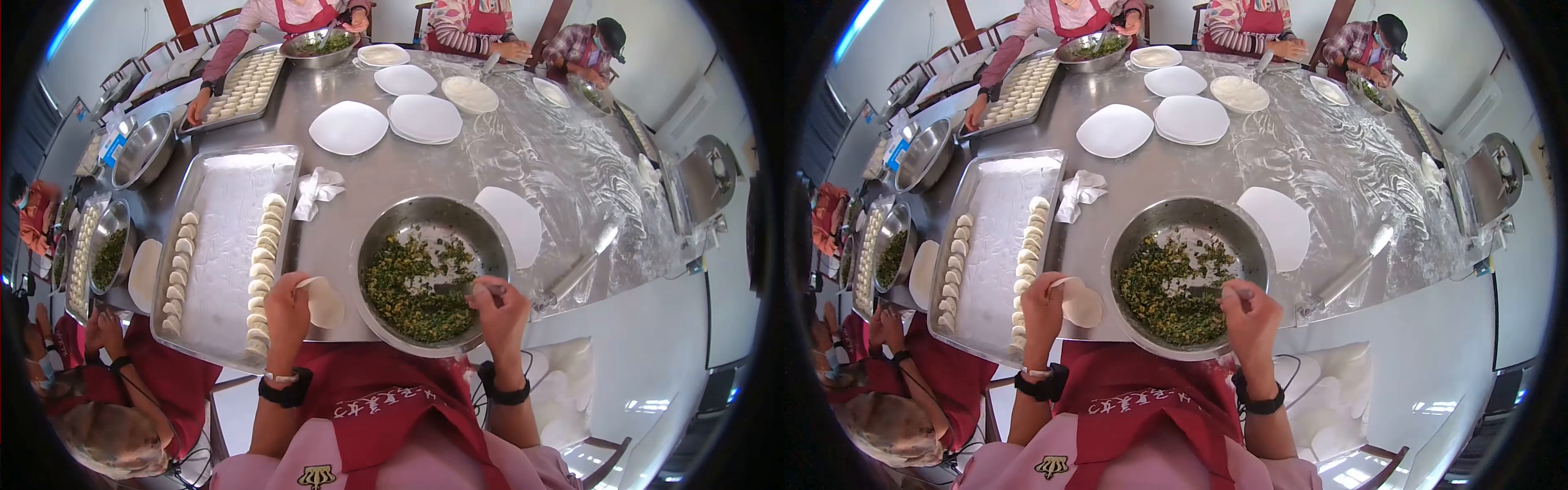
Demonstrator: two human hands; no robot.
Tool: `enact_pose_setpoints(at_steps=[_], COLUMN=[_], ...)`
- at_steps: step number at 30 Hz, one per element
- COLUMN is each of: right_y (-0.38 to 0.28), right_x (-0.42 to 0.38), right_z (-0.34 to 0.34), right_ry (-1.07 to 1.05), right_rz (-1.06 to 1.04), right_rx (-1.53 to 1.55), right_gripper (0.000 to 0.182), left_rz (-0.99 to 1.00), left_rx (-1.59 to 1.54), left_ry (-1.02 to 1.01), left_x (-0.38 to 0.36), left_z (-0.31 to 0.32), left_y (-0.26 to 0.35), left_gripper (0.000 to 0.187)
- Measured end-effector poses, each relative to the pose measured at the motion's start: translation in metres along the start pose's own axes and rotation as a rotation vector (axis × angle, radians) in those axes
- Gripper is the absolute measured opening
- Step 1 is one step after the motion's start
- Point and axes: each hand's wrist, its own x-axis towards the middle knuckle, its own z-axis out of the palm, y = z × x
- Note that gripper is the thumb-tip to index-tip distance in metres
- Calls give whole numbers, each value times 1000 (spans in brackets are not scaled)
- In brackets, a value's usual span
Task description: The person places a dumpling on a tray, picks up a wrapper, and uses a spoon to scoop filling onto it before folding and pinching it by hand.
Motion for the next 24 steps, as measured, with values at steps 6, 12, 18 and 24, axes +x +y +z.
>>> enact_pose_setpoints(at_steps=[6, 12, 18, 24], right_y=[25, 31, 28, 31], right_x=[39, 45, 36, 32], right_z=[18, 39, 56, 61], right_ry=[82, 31, -61, -108], right_rz=[-14, 40, 226, 363], right_rx=[-62, 76, 274, 422], right_gripper=[19, 16, 17, 17], left_rz=[-358, -591, -619, -629], left_rx=[-678, -1211, -1345, -1322], left_ry=[-14, -173, -267, -278], left_x=[-4, -12, -20, -20], left_z=[-15, -4, 21, 22], left_y=[13, 21, 36, 39], left_gripper=[20, 33, 33, 33])
